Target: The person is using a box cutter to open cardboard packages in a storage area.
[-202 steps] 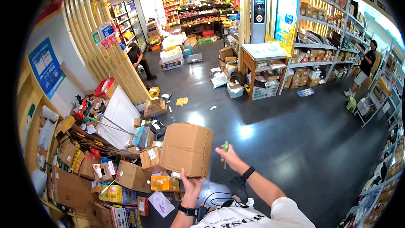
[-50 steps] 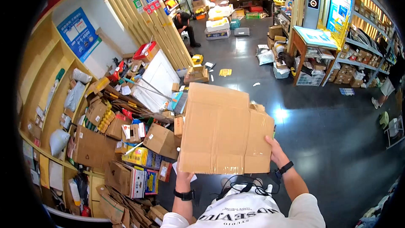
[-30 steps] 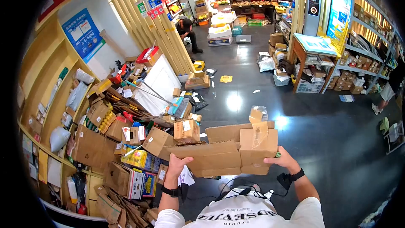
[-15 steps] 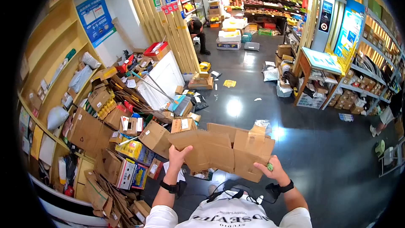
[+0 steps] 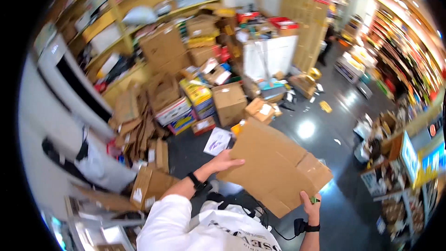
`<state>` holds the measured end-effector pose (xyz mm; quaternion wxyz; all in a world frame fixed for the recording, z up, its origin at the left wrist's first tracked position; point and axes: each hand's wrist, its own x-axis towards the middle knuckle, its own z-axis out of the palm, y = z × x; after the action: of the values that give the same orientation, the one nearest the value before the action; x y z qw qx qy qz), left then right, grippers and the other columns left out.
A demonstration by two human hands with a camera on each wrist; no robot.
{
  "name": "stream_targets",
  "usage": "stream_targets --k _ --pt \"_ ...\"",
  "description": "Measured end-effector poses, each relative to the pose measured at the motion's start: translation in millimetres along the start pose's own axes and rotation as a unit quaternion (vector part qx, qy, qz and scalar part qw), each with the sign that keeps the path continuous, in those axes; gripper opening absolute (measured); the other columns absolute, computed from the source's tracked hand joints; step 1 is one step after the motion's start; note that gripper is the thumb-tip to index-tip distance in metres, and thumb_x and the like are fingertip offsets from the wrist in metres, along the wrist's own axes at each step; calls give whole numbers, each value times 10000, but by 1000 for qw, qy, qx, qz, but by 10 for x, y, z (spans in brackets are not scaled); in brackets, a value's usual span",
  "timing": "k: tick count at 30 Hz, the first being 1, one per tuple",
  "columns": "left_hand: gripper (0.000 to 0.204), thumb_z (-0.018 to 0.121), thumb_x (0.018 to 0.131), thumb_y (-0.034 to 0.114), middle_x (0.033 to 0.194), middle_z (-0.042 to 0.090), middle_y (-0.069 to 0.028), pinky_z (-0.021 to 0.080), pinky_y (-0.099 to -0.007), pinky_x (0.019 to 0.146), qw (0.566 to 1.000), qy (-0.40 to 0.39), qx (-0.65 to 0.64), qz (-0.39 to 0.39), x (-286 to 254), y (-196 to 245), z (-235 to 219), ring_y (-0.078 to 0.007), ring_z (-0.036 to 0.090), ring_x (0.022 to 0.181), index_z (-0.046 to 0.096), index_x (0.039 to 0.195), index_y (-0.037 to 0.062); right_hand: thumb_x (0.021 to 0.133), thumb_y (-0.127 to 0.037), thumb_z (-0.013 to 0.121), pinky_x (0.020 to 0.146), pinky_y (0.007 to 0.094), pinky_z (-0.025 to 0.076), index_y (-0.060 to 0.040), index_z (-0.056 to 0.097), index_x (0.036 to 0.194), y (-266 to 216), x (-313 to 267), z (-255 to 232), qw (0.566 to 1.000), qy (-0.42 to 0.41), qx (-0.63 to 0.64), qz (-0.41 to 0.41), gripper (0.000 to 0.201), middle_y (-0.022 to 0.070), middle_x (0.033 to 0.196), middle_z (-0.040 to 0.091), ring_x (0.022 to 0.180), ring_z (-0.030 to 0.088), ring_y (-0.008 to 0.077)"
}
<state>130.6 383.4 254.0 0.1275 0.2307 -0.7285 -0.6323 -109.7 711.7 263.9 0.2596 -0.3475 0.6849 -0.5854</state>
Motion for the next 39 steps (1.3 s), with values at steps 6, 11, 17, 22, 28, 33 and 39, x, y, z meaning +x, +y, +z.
stream_targets --k 6,11,17,22,28,33,39 --pt "433 689 879 246 1106 657 -73 485 -337 871 998 61 -27 -4 -734 -596 -489 -158 600 983 575 1221 5 870 -177 680 778 303 488 35 635 1071 234 153 703 994 -43 -93 -31 296 85 963 692 869 636 164" --pt "561 664 893 221 1265 575 -104 440 -335 960 992 75 -106 1 -1654 -1278 -1471 -171 543 1125 441 1364 14 901 -125 635 905 302 467 23 507 1287 324 485 2075 987 -121 72 74 432 72 1173 621 1033 592 161" --pt "617 653 896 211 1338 517 -134 380 -329 1030 977 126 -170 -27 -2764 -2044 -2306 -195 474 1218 376 1397 -21 925 -142 597 865 297 480 32 577 1186 282 940 3765 966 -228 36 120 314 54 1098 639 982 604 151" --pt "590 666 888 230 1251 592 -149 434 -334 969 948 296 -86 -80 -3309 -2376 -2572 -192 557 1131 421 1371 -4 942 -171 571 451 174 302 -22 596 1205 495 1428 4545 959 -229 -24 164 303 6 869 682 506 394 9" --pt "479 668 888 248 1091 671 -171 481 -348 882 886 448 -22 -123 -3528 -2195 -3316 -232 642 1001 530 1268 -11 926 -176 579 417 182 274 -70 594 1101 690 2135 5276 946 -235 -15 224 205 41 862 691 477 373 17" --pt "411 643 913 269 1027 671 -142 489 -343 824 836 544 9 -68 -3391 -2290 -4439 -199 631 924 558 1168 -41 935 -118 531 455 196 323 -67 585 1097 918 2613 6252 909 -354 -33 217 179 57 861 688 501 416 42" --pt "470 650 917 257 1097 618 -50 479 -299 805 668 726 -145 77 -2533 -3162 -6109 -162 584 945 485 1247 -35 958 -152 548 492 185 331 -47 610 1079 763 3415 8045 885 -422 -49 193 172 -14 794 652 565 440 19"
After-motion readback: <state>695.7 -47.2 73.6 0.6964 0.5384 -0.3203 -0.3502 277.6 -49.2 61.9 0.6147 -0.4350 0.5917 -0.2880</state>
